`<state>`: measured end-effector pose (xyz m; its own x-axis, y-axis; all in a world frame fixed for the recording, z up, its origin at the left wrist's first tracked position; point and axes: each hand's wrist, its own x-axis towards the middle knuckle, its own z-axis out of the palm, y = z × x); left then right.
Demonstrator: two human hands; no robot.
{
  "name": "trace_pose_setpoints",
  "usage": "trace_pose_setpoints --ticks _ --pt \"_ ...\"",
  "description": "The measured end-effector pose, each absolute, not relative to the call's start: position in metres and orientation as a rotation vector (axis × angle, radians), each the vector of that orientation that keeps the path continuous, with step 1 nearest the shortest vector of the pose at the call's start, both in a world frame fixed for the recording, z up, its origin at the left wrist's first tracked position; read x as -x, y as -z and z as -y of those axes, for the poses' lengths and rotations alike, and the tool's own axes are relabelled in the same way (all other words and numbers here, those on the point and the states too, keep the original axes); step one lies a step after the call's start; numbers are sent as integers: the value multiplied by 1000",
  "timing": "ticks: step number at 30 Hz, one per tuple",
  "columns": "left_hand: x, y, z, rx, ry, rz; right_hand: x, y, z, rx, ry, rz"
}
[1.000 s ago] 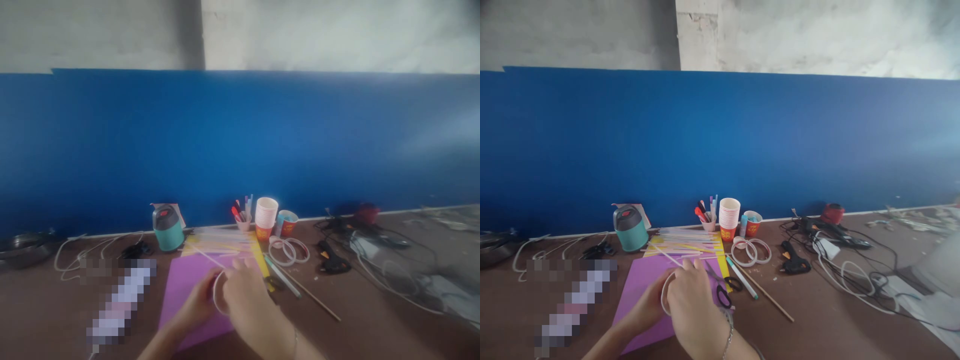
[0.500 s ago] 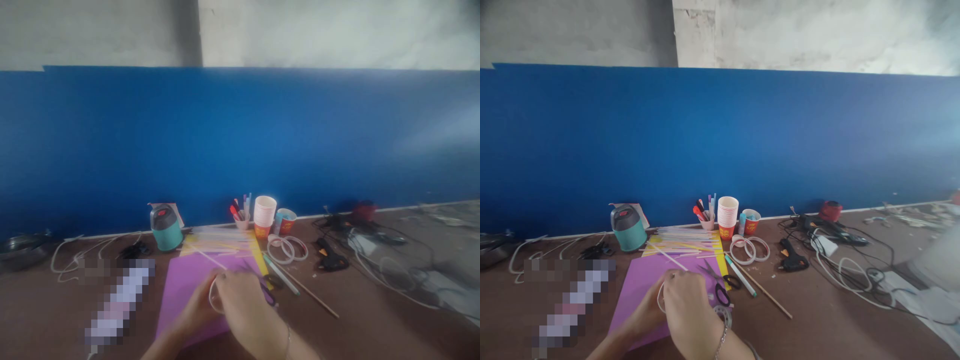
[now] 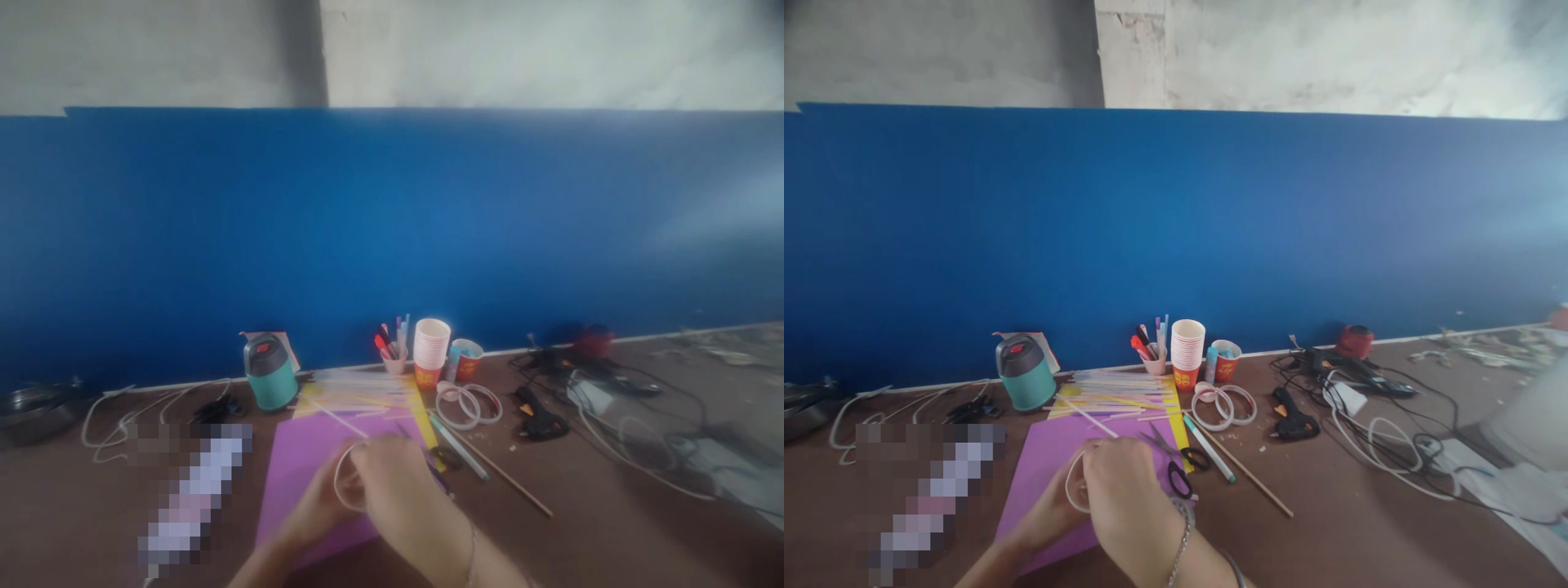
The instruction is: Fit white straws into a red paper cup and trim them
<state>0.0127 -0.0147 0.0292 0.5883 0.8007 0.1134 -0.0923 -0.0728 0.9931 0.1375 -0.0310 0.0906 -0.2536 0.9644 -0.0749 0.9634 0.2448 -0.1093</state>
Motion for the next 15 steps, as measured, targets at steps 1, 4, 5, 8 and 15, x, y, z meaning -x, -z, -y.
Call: trace_pose_setpoints --ticks 1,4,5,8,15 --pt "-13 -29 15 -1460 -824 -631 -139 -91 31 1925 -228 2471" --pt "-13 -29 15 -1450 -832 -605 -144 -92 30 1926 -279 2469" --pt "-12 -29 15 -1453 -839 -598 -145 -92 30 1919 -299 2471" --pt "-10 -30 15 -1449 -822 -597 -147 -93 31 1889 -353 2474" --pt "-13 -37 17 -1463 -756 -612 -141 -88 25 1830 -465 2465"
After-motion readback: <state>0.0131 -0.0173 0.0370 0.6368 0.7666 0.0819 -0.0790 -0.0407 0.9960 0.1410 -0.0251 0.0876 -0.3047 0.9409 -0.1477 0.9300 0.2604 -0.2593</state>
